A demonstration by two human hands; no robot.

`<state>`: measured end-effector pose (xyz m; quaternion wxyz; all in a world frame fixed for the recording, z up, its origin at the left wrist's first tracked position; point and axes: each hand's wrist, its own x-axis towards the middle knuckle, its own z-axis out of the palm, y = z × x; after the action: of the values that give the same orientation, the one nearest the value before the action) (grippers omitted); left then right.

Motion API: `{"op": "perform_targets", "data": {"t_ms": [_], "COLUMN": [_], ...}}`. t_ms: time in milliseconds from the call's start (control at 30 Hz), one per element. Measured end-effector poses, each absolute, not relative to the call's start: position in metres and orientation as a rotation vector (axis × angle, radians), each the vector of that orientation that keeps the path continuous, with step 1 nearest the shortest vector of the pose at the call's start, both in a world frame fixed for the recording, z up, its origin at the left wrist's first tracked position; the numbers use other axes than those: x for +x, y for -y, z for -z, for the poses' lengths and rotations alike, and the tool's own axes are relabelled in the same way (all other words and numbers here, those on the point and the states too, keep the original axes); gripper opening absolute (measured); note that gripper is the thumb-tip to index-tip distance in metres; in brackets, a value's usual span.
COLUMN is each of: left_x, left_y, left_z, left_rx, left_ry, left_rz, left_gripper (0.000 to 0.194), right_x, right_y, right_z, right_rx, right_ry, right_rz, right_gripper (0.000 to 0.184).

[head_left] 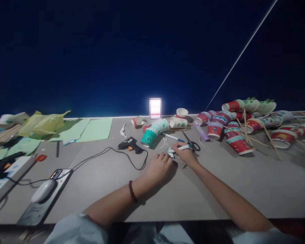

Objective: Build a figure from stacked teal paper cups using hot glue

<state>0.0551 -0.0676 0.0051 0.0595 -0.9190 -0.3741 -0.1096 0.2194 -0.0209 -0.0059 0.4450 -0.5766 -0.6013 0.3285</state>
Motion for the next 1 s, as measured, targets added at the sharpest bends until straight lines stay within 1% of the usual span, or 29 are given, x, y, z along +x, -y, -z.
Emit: {"op": "perform_targets", "data": {"t_ms": [167, 467, 633, 867, 1000], "left_x": [0.055, 0.055, 0.055, 0.055, 0.055], "left_y": [0.068, 0.068, 0.069, 0.070, 0.069], "left_z": [-0.006, -0.008, -0.006, -0.008, -0.008], "left_rx": [-2.803, -2.809, -2.801, -2.792, -2.788], "left_ry": [1.113, 1.116, 1.120, 1.127, 1.153], "left_rz": [0.246, 0.265, 0.264, 0.245, 0.266], "left_gripper": [0.010, 0.013, 0.012, 0.014, 0.017], "right_x": [0.220, 0.220, 0.220, 0.220, 0.222], "right_y": [0.021, 0.020, 0.022, 0.020, 0.020], "right_z": [0.007, 0.012, 0.008, 0.012, 0.016], "right_rx": [-1.426, -1.414, -1.426, -1.367, -1.343], "right_ry": [1.496, 1.471, 1.478, 1.284, 1.320], "right_rz": [-0.816, -0.858, -0.845, -0.908, -0.920], "right_gripper": [0.034, 0.030, 0.030, 0.032, 0.033]}}
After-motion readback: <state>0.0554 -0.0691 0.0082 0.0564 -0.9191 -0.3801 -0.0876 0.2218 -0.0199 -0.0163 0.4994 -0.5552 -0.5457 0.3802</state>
